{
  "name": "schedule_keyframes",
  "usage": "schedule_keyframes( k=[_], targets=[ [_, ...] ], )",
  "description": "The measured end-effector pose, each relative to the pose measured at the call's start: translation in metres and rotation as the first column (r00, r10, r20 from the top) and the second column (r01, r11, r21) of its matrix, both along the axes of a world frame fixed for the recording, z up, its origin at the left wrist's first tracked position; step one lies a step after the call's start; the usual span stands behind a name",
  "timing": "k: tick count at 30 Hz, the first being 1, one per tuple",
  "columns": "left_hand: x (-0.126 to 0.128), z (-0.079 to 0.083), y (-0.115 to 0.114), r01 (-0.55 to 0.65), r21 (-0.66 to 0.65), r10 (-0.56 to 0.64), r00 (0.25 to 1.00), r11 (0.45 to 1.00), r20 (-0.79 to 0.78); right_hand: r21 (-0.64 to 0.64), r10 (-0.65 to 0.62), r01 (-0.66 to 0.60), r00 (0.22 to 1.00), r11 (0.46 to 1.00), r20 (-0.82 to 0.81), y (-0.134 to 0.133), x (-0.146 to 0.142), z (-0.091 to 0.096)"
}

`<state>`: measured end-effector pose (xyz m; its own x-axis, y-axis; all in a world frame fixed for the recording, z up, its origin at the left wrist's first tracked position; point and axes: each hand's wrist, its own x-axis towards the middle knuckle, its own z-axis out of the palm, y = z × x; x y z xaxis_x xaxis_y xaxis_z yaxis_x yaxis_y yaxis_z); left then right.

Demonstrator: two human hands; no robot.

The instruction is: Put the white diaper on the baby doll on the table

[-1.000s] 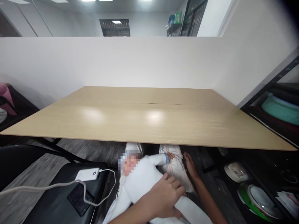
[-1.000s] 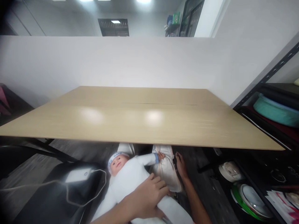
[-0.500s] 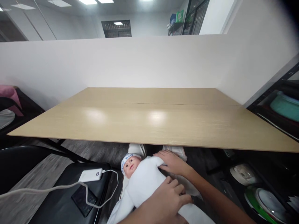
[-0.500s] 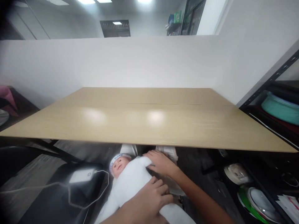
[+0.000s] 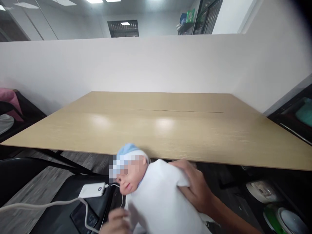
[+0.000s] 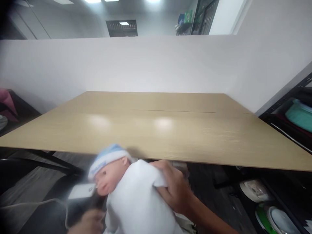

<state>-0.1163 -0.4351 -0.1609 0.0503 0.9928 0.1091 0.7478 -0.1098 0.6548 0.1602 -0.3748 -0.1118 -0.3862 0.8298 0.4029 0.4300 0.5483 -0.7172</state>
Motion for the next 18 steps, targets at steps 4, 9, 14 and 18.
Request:
schedule_keyframes(
  k=[4,9,14,18],
  targets=[
    [-0.027,0.008,0.041,0.021,0.119,-0.028,0.998,0.993,0.055,-0.078,-0.355,0.347,0.901,0.935,-0.249,0.008,0.019,0.001],
    [-0.012,0.038,0.113,0.305,0.054,-0.309,0.946,0.951,0.096,-0.286,-0.584,0.51,0.721,0.811,-0.372,0.047,0.028,0.004],
    [0.007,0.062,0.174,0.337,0.016,-0.337,0.939,0.941,0.064,-0.102,-0.608,0.6,0.791,0.793,-0.075,0.087,0.071,0.003],
    [0.009,0.06,0.203,0.369,-0.016,-0.368,0.929,0.929,0.044,0.125,-0.53,0.515,0.815,0.848,0.236,0.104,0.112,-0.006]
  ],
)
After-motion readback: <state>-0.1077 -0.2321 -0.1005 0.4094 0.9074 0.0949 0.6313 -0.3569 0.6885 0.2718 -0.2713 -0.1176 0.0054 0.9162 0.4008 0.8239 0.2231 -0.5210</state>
